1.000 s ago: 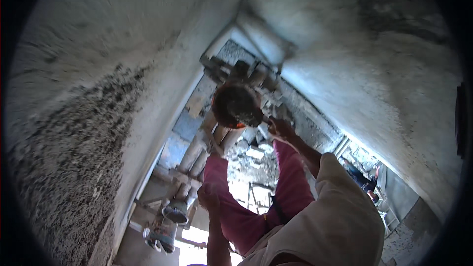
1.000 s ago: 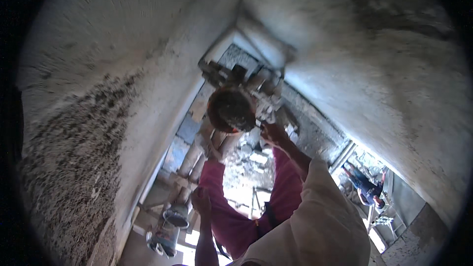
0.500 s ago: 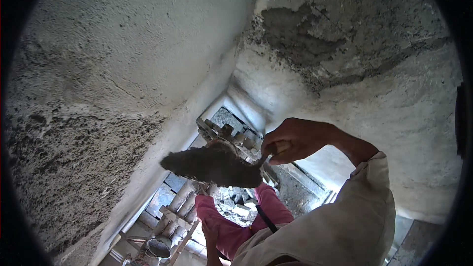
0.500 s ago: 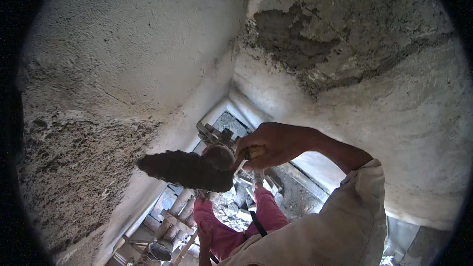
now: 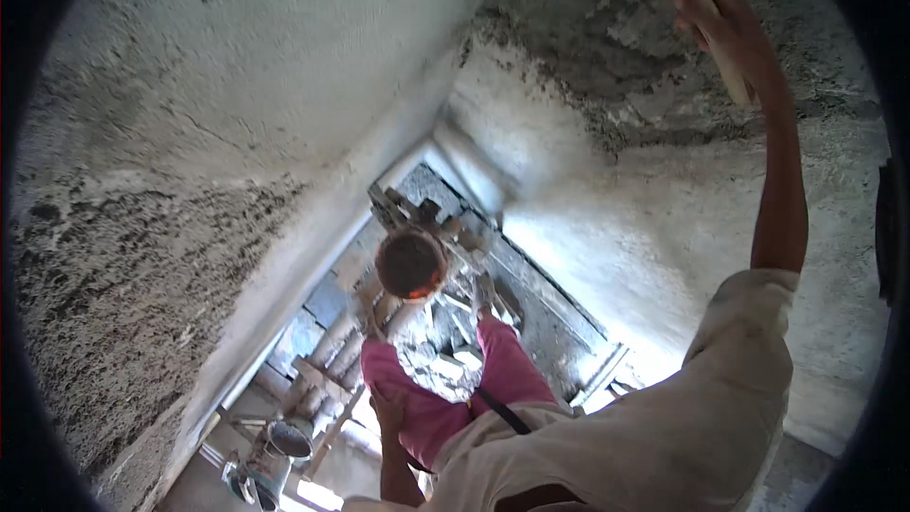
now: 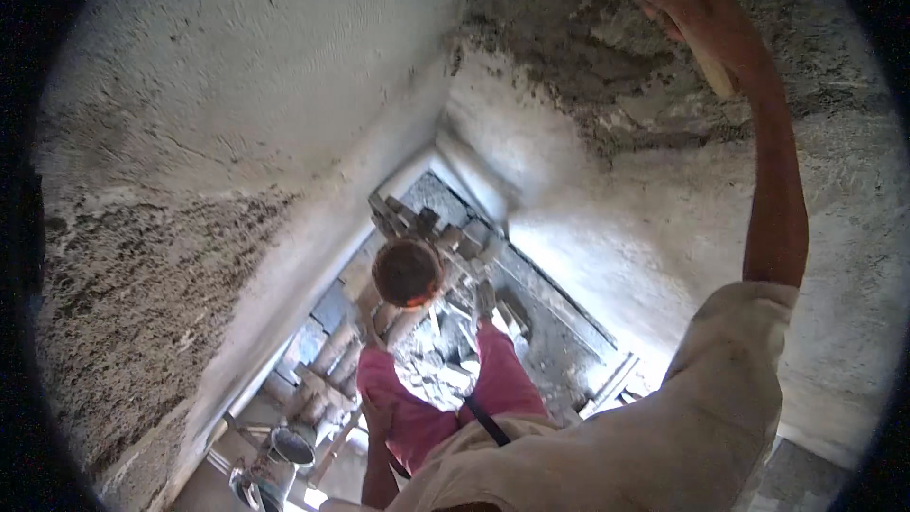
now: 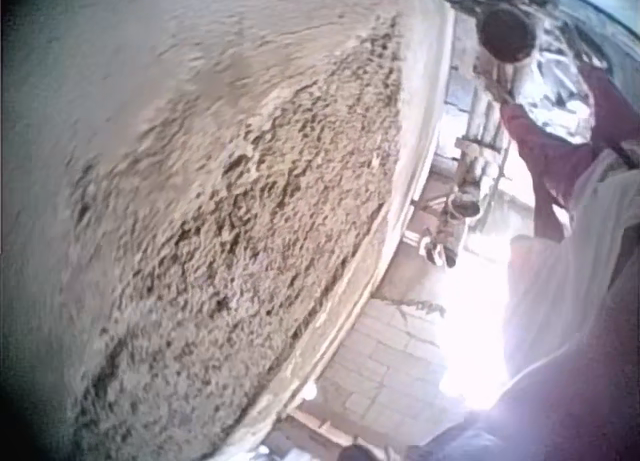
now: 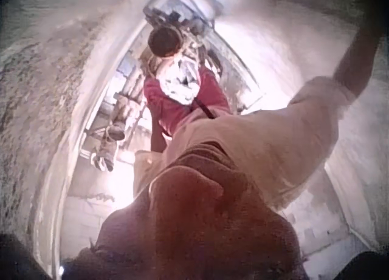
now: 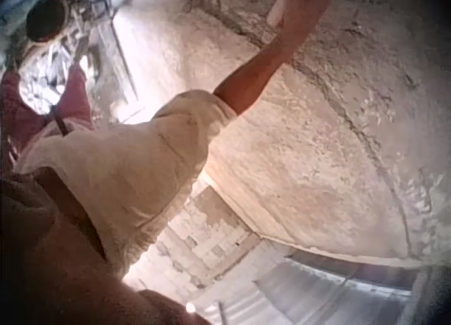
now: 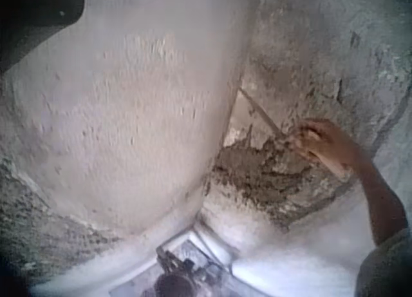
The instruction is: The person receives a bucket of mortar, retrieves a trowel, and applies mortar from the bucket onto the wall using the trowel.
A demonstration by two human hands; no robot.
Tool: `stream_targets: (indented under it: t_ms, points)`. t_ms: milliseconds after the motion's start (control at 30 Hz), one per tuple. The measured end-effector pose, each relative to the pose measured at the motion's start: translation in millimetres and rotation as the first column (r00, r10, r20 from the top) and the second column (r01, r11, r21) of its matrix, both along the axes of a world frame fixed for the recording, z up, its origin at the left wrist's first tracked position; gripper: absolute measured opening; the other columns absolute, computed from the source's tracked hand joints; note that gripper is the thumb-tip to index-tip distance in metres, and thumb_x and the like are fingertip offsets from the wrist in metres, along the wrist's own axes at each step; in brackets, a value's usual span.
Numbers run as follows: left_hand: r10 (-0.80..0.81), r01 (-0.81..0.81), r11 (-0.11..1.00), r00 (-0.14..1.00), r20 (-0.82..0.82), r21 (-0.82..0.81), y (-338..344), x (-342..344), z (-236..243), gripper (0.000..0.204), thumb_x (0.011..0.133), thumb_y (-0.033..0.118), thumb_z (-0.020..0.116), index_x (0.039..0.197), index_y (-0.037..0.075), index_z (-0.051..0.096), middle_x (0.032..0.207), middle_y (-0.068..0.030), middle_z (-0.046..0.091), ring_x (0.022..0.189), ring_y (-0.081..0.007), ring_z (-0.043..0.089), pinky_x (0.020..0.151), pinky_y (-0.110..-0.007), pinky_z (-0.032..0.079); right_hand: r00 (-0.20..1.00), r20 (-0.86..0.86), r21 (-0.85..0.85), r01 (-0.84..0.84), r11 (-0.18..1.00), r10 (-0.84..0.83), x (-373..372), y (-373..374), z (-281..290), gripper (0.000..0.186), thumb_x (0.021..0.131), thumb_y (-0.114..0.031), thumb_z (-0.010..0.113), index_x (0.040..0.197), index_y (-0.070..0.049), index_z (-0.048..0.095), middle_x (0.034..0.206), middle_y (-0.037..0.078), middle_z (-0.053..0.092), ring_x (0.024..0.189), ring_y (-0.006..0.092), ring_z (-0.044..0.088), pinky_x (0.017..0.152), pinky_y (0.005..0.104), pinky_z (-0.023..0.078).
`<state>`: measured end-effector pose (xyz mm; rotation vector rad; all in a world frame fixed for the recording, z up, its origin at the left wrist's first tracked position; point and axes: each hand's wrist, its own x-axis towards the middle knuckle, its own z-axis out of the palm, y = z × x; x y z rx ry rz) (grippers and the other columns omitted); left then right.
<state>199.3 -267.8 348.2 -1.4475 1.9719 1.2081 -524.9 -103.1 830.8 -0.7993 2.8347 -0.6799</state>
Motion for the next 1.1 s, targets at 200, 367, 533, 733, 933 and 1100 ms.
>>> stream_targets:
  t_ms: [200, 367, 533, 733, 933, 1100]
  points:
    - [-0.094, 0.084, 0.95, 0.995, -0.019, -0.301, -59.5, 38.6, -91.3, 0.091, 0.08, 0.048, 0.07, 0.15, 0.011, 0.026, 0.143, -0.0217, 0.04, 0.132, -0.0418, 0.037, 0.108, -0.052, 0.032, 0.963, 0.259, 0.407, -0.037, 0.913, -0.076, 144.8, 41.0, -264.1, 0.033, 0.09, -0.028, 0.059, 0.116, -0.008, 0.055, 0.109, 0.019, 0.062, 0.099, 0.0362, 0.061, 0.085, 0.0468, 0.05]
    - [-0.055, 0.123, 0.92, 0.98, 0.19, -0.372, -35.2, -12.5, -82.4, 0.072, 0.083, 0.043, 0.068, 0.14, 0.008, 0.043, 0.126, -0.0195, 0.055, 0.121, -0.0375, 0.049, 0.103, -0.048, 0.038, 0.907, 0.413, 0.468, -0.292, 0.834, 0.085, 329.9, 36.8, -511.1, 0.029, 0.089, -0.02, 0.058, 0.113, -0.005, 0.055, 0.086, 0.018, 0.064, 0.062, 0.0336, 0.066, 0.056, 0.0489, 0.053]
    - [0.04, 0.061, 0.93, 0.963, 0.265, -0.363, -39.9, -58.7, -73.1, 0.047, 0.084, 0.035, 0.067, 0.119, 0.005, 0.061, 0.113, -0.0142, 0.064, 0.105, -0.0346, 0.06, 0.093, -0.044, 0.046, 0.981, -0.081, 0.67, -0.075, 0.739, 0.174, 359.8, 7.3, -738.6, 0.033, 0.08, -0.018, 0.062, 0.111, -0.007, 0.059, 0.086, 0.006, 0.056, 0.071, 0.0212, 0.059, 0.057, 0.0379, 0.05]
    - [0.033, 0.025, 0.931, 0.988, 0.151, -0.365, -72.6, -31.8, -61.0, 0.032, 0.088, 0.027, 0.066, 0.113, 0.007, 0.066, 0.11, -0.0093, 0.066, 0.106, -0.0259, 0.062, 0.094, -0.038, 0.047, 0.973, 0.219, 0.61, -0.195, 0.768, 0.073, 384.2, -78.4, -814.1, 0.013, 0.091, -0.019, 0.054, 0.098, -0.009, 0.057, 0.081, 0.013, 0.062, 0.064, 0.0256, 0.065, 0.047, 0.0402, 0.052]
    - [0.07, 0.05, 0.929, 0.949, 0.308, -0.366, -92.1, -17.9, -65.5, 0.028, 0.088, 0.028, 0.065, 0.108, 0.009, 0.066, 0.107, -0.0058, 0.066, 0.103, -0.024, 0.062, 0.091, -0.038, 0.048, 0.937, 0.326, 0.275, 0.033, 0.961, -0.125, 442.4, -87.1, -826.0, 0.023, 0.093, -0.026, 0.053, 0.104, -0.006, 0.053, 0.079, 0.017, 0.061, 0.067, 0.0322, 0.067, 0.052, 0.0486, 0.052]
    - [0.063, 0.066, 0.942, 0.929, 0.366, -0.33, -89.9, -33.4, -58.3, 0.028, 0.088, 0.029, 0.065, 0.109, 0.01, 0.066, 0.108, -0.0065, 0.066, 0.104, -0.0246, 0.062, 0.092, -0.038, 0.048, 0.887, 0.456, 0.1, 0.029, 0.995, -0.071, 442.6, -64.7, -832.1, 0.037, 0.086, -0.027, 0.066, 0.113, -0.007, 0.05, 0.084, 0.016, 0.063, 0.072, 0.0348, 0.066, 0.06, 0.046, 0.052]
